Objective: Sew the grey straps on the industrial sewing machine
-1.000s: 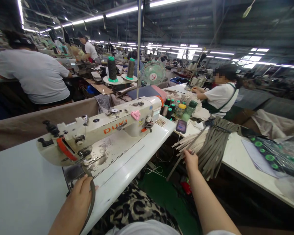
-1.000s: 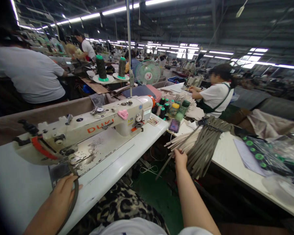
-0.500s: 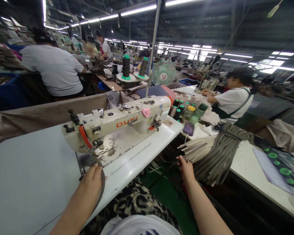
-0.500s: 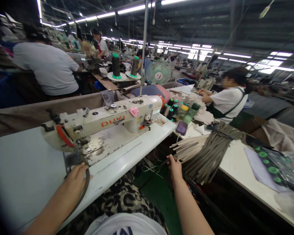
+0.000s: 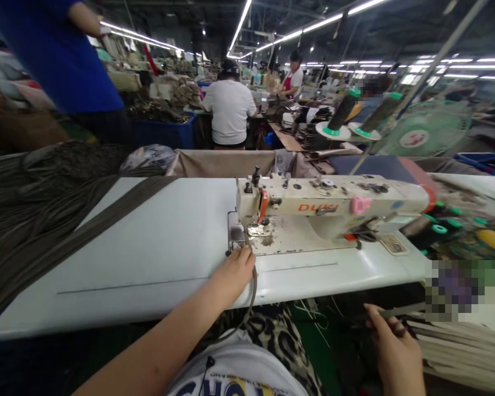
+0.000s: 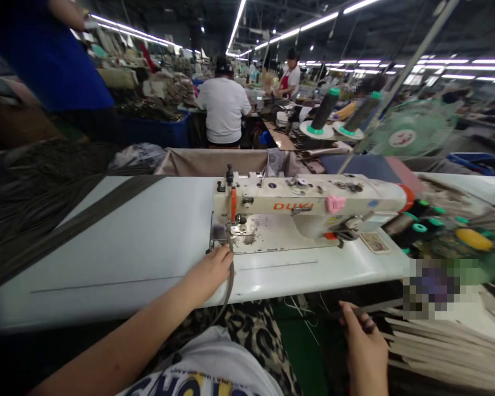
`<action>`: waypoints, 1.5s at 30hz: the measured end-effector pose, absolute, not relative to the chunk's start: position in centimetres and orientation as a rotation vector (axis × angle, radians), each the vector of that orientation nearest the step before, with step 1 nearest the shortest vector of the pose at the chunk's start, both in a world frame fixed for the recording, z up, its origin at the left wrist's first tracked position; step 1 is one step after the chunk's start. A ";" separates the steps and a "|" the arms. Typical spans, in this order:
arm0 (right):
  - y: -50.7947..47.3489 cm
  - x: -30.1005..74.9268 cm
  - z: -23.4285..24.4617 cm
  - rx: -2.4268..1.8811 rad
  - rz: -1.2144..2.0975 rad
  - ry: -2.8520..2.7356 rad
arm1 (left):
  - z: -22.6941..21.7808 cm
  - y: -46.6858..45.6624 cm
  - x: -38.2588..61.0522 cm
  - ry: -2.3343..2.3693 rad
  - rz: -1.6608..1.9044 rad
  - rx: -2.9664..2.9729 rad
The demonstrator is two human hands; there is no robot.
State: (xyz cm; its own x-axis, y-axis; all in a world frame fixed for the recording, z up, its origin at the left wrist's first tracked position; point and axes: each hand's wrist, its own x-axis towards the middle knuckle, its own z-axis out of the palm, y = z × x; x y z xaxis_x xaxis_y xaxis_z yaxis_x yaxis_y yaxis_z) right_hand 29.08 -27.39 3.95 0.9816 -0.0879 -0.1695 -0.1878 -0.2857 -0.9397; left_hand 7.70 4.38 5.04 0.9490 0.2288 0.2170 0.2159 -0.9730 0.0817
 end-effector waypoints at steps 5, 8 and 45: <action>-25.4 27.3 6.1 -1.919 0.178 -0.023 | 5.5 4.8 8.1 0.361 0.401 3.096; -24.8 26.6 6.5 -2.004 0.258 -0.146 | 5.2 5.0 8.3 0.394 0.496 3.101; -12.1 23.9 6.0 -2.084 0.568 -0.780 | 4.7 5.0 8.2 0.423 0.634 3.006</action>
State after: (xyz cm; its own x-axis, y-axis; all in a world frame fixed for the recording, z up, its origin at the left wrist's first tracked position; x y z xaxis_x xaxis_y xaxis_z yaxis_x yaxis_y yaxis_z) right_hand 23.87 -12.09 6.03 0.7064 0.6976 -0.1197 0.3273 -0.4720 -0.8186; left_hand 8.21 5.02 4.69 0.8792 0.2724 0.3908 0.2559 -0.9620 0.0950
